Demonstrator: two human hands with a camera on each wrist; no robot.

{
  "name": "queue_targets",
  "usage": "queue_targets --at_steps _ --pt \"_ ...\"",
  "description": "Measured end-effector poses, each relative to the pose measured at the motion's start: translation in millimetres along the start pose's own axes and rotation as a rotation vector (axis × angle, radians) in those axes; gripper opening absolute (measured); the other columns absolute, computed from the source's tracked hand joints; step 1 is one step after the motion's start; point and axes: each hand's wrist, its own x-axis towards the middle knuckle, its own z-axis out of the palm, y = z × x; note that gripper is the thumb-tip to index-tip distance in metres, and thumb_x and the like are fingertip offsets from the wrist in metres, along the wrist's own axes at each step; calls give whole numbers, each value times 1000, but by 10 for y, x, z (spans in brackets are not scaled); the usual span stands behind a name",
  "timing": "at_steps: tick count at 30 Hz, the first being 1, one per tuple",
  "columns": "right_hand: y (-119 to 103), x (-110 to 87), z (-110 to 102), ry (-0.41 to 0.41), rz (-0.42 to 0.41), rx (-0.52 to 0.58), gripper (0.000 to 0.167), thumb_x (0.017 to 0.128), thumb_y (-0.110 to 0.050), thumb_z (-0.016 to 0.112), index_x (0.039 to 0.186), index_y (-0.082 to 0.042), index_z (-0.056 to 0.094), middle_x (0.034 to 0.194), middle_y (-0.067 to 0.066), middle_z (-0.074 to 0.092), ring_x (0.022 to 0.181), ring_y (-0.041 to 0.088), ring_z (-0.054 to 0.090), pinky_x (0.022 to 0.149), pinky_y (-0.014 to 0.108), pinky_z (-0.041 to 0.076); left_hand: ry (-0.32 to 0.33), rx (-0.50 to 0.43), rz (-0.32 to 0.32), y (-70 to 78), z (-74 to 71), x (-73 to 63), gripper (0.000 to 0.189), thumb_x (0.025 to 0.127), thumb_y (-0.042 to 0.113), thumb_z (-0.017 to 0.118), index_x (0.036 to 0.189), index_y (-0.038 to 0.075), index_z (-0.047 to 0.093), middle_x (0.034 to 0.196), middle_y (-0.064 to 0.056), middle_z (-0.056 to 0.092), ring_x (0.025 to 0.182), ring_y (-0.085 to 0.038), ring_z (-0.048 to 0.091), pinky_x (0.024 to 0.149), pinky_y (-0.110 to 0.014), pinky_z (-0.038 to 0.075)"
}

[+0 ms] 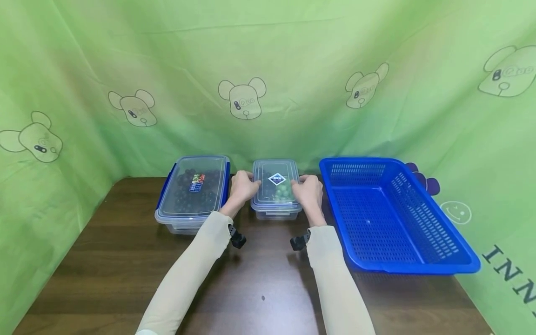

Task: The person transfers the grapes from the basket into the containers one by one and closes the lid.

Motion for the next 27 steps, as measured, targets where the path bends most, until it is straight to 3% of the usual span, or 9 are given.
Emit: queue_targets --at_steps 9,19,27 --pt "40 47 1 8 6 4 46 100 -32 67 135 -2 70 138 19 70 133 41 61 113 56 49 5 13 10 -21 32 2 43 99 22 73 137 2 69 136 -17 71 121 -29 71 101 -42 60" --pt "92 30 -1 -2 40 31 40 98 -28 70 126 -1 75 132 20 72 128 40 64 107 53 52 2 15 18 -23 26 7 43 98 22 75 137 5 70 135 -15 72 121 -27 71 103 -41 60" --pt "128 68 20 -14 52 37 42 97 -31 71 127 -2 75 133 19 72 126 38 65 105 52 53 -14 22 29 -50 27 33 33 97 21 75 126 6 76 121 -14 78 104 -27 75 93 -41 62"
